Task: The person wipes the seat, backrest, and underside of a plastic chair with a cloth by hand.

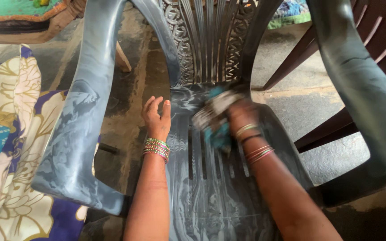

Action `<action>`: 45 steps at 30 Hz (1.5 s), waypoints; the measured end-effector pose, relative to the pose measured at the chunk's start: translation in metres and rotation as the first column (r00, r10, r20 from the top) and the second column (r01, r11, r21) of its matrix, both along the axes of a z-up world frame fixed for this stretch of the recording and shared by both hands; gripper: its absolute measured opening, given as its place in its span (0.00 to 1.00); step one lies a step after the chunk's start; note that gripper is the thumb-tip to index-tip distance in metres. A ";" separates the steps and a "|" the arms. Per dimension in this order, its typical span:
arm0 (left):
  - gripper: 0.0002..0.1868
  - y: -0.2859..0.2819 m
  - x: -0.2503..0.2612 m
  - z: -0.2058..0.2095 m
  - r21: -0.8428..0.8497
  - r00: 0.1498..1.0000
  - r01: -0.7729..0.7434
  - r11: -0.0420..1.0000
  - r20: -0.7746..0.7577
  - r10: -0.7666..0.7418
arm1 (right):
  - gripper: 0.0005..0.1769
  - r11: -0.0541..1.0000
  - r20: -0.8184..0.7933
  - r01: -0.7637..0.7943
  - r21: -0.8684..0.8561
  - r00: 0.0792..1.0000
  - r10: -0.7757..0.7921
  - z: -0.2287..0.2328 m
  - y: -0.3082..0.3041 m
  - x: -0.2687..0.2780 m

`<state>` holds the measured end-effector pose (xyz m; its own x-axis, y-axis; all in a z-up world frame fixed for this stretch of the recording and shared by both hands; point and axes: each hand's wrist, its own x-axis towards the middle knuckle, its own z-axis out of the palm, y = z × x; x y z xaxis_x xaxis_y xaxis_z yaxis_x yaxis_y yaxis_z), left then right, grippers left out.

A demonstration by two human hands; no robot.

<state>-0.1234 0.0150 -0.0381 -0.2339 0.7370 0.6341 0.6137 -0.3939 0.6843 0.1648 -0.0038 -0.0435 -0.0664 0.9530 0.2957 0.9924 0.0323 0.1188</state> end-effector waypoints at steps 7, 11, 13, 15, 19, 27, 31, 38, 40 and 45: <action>0.23 -0.010 0.014 0.006 -0.077 0.991 0.130 0.989 0.000 -0.130 | 0.28 0.556 -0.555 -0.816 0.157 0.393 0.733 -0.012 -0.065 -0.111; 0.24 -0.007 0.007 0.009 -0.079 0.991 0.130 0.988 0.003 -0.130 | 0.32 0.691 -0.499 -0.682 -0.238 0.696 0.516 0.014 -0.039 -0.071; 0.24 -0.004 0.007 0.005 -0.081 0.994 0.104 0.991 -0.015 -0.106 | 0.23 0.870 -0.235 -0.469 -0.150 0.872 0.430 0.029 -0.027 -0.032; 0.24 -0.002 0.010 0.000 -0.063 0.995 0.081 0.995 -0.057 -0.085 | 0.17 0.948 -0.147 0.068 -0.310 0.982 -0.119 0.043 -0.018 0.006; 0.26 -0.003 0.019 -0.004 -0.100 0.989 0.105 0.989 -0.095 -0.115 | 0.40 0.907 -0.066 0.357 -0.225 0.923 -0.379 0.047 -0.002 0.033; 0.51 -0.034 0.085 -0.011 -0.269 0.815 0.520 0.810 -0.127 -0.566 | 0.41 0.731 -0.853 -0.675 0.097 0.322 0.411 -0.046 0.013 -0.010; 0.57 -0.058 0.110 -0.004 -0.397 0.772 0.476 0.785 -0.238 -0.589 | 0.44 0.683 -0.992 -0.728 -0.063 0.120 0.036 -0.010 0.003 0.021; 0.41 -0.087 0.139 0.008 -0.375 0.645 0.414 0.830 -0.522 -0.558 | 0.47 0.679 -0.922 -0.694 -0.239 -0.056 -0.382 0.042 -0.022 0.052; 0.31 -0.080 0.134 0.009 -0.381 0.600 0.317 0.869 -0.629 -0.495 | 0.45 0.768 -0.938 -0.553 -0.324 0.078 -0.339 0.038 -0.017 0.055; 0.17 -0.031 0.080 0.017 -0.412 0.695 -0.222 0.884 -0.703 -0.153 | 0.33 0.970 -0.932 -0.157 -0.184 0.340 -0.121 0.012 -0.002 0.083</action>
<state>-0.0431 -0.0165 -0.0207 0.1079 0.9676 0.2285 0.9819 -0.1397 0.1279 0.2477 -0.0055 -0.0311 0.1016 0.9946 -0.0211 0.4428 -0.0642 -0.8943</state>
